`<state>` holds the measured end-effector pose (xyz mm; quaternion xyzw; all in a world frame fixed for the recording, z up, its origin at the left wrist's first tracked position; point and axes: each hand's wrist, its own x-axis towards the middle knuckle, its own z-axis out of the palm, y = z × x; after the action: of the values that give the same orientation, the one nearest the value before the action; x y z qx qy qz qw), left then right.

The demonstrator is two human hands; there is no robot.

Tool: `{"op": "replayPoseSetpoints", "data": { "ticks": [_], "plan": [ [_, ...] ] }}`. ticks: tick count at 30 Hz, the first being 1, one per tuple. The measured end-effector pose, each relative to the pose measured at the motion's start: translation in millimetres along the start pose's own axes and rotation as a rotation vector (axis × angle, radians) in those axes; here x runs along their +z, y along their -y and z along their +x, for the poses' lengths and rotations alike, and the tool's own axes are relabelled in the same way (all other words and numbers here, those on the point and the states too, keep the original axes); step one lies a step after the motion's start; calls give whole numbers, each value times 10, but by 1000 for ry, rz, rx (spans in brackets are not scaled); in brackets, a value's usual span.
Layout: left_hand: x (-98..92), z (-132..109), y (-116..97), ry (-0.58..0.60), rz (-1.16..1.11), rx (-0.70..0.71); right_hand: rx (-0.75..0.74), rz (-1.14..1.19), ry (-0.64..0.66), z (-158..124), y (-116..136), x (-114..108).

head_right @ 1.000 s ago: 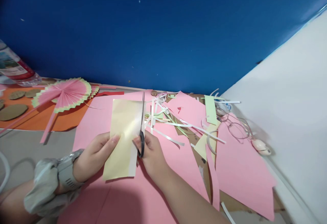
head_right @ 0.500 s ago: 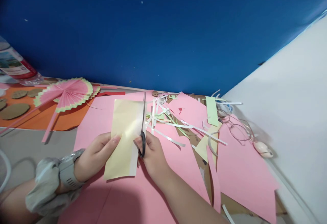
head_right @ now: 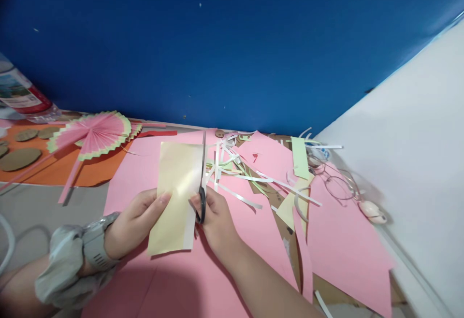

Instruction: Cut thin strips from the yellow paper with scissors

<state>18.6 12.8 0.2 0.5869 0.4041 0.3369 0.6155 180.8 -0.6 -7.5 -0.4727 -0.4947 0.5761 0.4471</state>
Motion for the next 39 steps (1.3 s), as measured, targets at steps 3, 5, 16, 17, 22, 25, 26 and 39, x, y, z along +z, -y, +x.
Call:
{"op": "replayPoseSetpoints", "data": {
  "ticks": [3, 5, 16, 17, 22, 25, 26, 39],
  "plan": [
    [-1, -1, 10, -6, 8, 13, 3, 11, -2, -5, 5, 1],
    [-2, -3, 21, -5, 13, 10, 5, 25, -1, -8, 3, 0],
    [-8, 5, 31, 0, 4, 8, 16, 23, -10, -9, -16, -9],
    [-10, 4, 38, -5, 13, 7, 15, 26, -8, -10, -20, -10],
    [-17, -3, 69, -8, 36, -22, 6, 74, 15, -4, -38, -14],
    [-18, -5, 75, -10, 33, -26, 1, 92, 27, 2, -45, -19],
    [-18, -5, 74, -9, 35, -25, 1, 93, 30, 3, -47, -22],
    [-12, 20, 25, -21, 59, 10, -3, 30, 2, 10, -9, -6]
  ]
}}
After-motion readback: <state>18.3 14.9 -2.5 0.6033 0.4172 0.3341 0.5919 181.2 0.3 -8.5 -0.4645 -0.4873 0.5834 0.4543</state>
